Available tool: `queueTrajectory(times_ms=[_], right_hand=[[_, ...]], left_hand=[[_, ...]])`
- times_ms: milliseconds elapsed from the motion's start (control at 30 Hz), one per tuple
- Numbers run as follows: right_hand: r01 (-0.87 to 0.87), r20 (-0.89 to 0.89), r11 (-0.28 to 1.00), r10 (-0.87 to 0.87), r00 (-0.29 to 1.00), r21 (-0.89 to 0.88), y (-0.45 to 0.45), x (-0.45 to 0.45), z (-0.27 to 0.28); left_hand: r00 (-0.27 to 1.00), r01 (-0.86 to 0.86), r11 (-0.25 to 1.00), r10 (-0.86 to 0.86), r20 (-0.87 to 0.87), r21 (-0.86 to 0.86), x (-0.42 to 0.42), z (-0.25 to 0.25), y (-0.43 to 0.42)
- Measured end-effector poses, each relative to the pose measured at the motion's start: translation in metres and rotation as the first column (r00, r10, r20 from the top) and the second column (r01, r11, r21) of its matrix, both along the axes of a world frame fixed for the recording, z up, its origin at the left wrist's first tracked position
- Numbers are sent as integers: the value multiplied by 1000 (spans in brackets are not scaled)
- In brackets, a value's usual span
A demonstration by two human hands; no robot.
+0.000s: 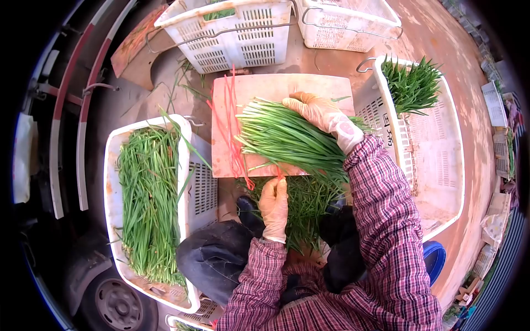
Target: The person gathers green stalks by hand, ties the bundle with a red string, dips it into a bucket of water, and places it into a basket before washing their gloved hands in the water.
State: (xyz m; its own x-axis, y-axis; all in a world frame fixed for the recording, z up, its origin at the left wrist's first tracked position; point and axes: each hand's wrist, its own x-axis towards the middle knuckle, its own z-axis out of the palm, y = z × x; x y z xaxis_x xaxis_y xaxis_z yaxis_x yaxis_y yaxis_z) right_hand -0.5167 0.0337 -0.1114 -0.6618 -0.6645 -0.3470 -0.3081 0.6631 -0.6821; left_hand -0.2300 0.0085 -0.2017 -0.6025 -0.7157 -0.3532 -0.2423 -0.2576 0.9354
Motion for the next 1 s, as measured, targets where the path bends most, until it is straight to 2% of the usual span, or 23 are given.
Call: queueTrajectory(times_ms=[33, 100, 133, 200, 233, 267, 333, 367, 400, 500, 600, 667, 767, 833, 1000], right_hand=[[7, -18, 1000, -7, 1000, -5, 0, -4, 2], [229, 37, 972, -228, 973, -44, -3, -22, -7], [228, 34, 973, -227, 973, -44, -6, -23, -7], [174, -135, 970, -152, 979, 170, -8, -25, -11], [185, -190, 971, -155, 969, 150, -11, -22, -17], [205, -237, 953, -151, 960, 224, -13, -19, -20], [226, -273, 946, -159, 949, 233, -22, -20, -25], [227, -267, 945, -162, 950, 235, -26, -20, -26], [215, -276, 946, -145, 950, 243, -30, -20, -29], [204, -253, 952, -143, 957, 230, -31, -22, -33], [203, -187, 960, -167, 968, 195, -28, -24, -38], [195, -186, 962, -160, 969, 188, -27, -20, -41], [164, -202, 968, -125, 971, 191, -27, -17, -35], [154, -200, 970, -117, 973, 186, -26, -16, -35], [117, -163, 979, -89, 983, 166, -27, -17, -28]], left_hand=[[996, 93, 900, -82, 45, -425, 2, 15, -3], [993, 121, 844, -99, 69, -522, -12, 39, -12], [990, 138, 811, -118, 71, -569, -16, 47, -18], [987, 156, 795, -145, 67, -586, -27, 55, -34], [987, 131, 767, -159, 12, -628, -35, 58, -41], [985, 136, 765, -170, 7, -630, -37, 62, -42], [979, 47, 892, -131, -156, -450, -52, 65, -46], [976, 39, 925, -117, -185, -378, -56, 59, -48], [977, 45, 925, -120, -178, -378, -63, 52, -50], [948, 110, 992, -125, -293, -66, -81, 47, -50], [949, 125, 992, -113, -293, 25, -86, 33, -50], [942, 126, 992, -129, -310, -32, -80, 25, -48], [937, 99, 992, -67, -343, 75, -80, 33, -47], [889, 98, 984, -19, -458, 150, -80, 33, -48], [896, 65, 964, 58, -441, 258, -78, 31, -51]])
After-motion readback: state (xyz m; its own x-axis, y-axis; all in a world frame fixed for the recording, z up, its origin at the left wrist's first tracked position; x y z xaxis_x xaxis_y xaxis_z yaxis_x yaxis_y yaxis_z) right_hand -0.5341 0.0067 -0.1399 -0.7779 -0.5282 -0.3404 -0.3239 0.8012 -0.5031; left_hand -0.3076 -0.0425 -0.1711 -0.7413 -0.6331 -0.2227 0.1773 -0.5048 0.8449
